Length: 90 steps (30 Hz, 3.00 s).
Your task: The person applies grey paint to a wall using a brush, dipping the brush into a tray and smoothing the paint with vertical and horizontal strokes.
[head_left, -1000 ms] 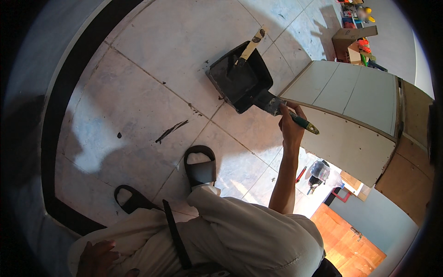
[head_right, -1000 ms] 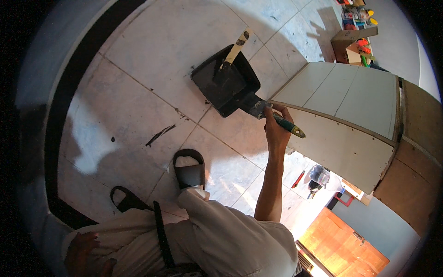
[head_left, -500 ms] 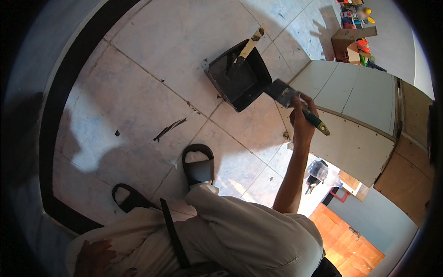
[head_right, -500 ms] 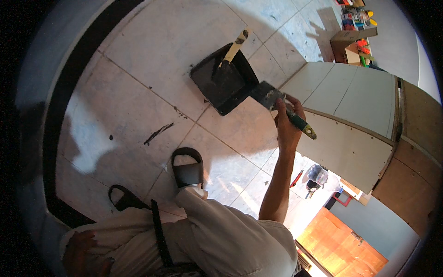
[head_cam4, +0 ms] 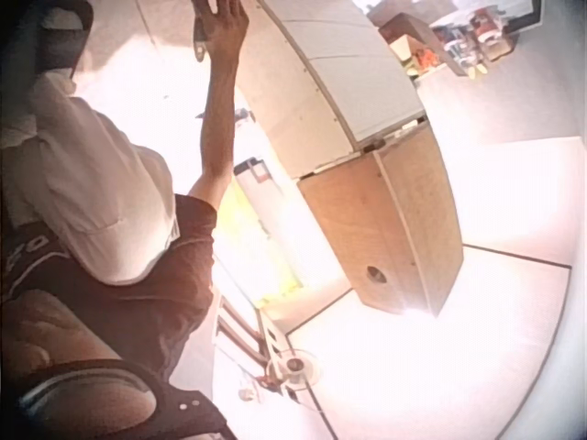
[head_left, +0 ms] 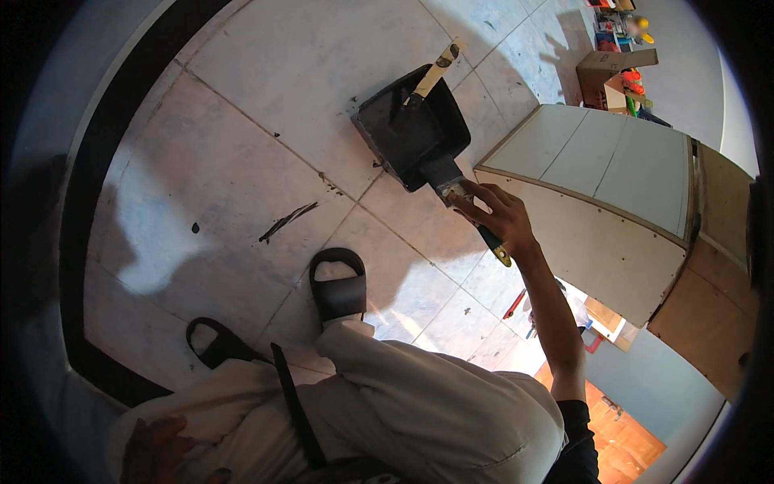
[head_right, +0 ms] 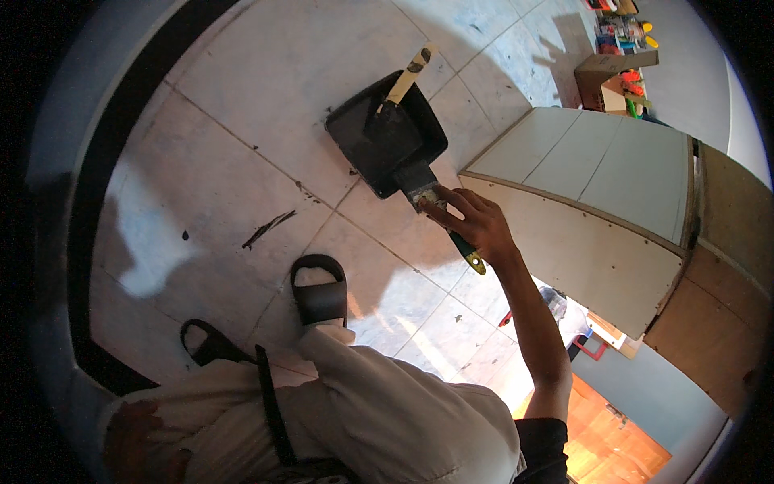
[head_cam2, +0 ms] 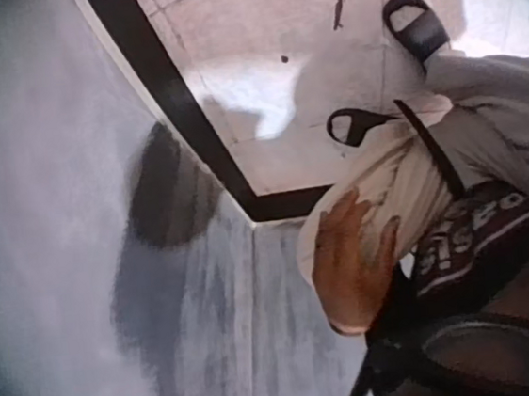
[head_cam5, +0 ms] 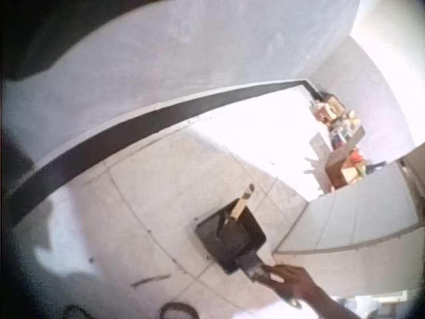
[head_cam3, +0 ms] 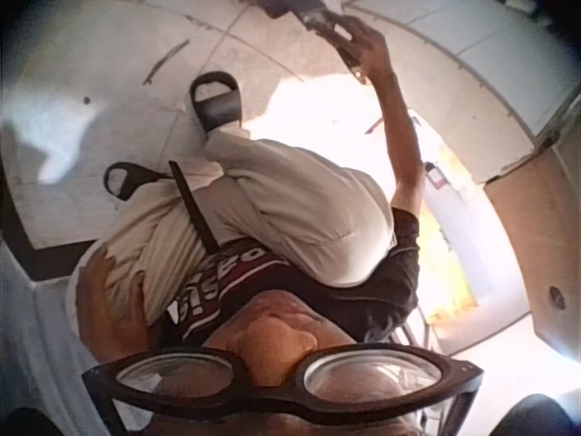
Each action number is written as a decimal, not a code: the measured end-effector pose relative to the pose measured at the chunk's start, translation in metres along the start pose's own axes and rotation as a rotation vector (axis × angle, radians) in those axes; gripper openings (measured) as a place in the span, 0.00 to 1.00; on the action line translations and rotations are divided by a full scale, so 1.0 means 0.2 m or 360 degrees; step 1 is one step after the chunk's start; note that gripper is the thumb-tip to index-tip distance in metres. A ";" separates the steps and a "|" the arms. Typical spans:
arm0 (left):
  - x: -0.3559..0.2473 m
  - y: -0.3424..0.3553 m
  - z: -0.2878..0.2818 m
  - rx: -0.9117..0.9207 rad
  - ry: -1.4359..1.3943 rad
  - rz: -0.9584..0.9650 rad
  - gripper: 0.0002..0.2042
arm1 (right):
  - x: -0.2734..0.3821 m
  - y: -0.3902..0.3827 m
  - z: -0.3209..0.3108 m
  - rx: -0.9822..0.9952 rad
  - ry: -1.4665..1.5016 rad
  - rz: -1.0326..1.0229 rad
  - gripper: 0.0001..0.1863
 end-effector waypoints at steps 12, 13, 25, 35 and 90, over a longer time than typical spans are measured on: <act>-0.02 0.03 0.03 0.0053 0.0021 -0.0018 0.18 | 0.01 0.00 -0.04 -0.0039 0.0122 0.0021 0.30; -0.02 0.03 0.03 0.0063 0.0046 0.0001 0.18 | 0.01 0.00 -0.05 -0.0039 0.0125 0.0024 0.30; 0.07 -0.06 0.01 0.0027 0.0103 0.0128 0.16 | 0.05 -0.02 -0.20 0.0087 0.0287 0.0117 0.25; 0.01 -0.28 0.16 -0.0523 -0.0120 0.0537 0.16 | 0.73 0.76 -1.00 -0.0444 0.1868 0.0347 0.21; -0.28 -1.20 -0.04 -0.2931 -0.0500 0.1817 0.10 | 2.02 1.68 -1.46 -0.0940 -0.0546 -0.1303 0.29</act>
Point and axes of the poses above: each hand's wrist, its own y-axis towards the middle knuckle, its own z-axis out of the palm, x = y × z, the point moved 4 cm from there along y, towards the middle knuckle
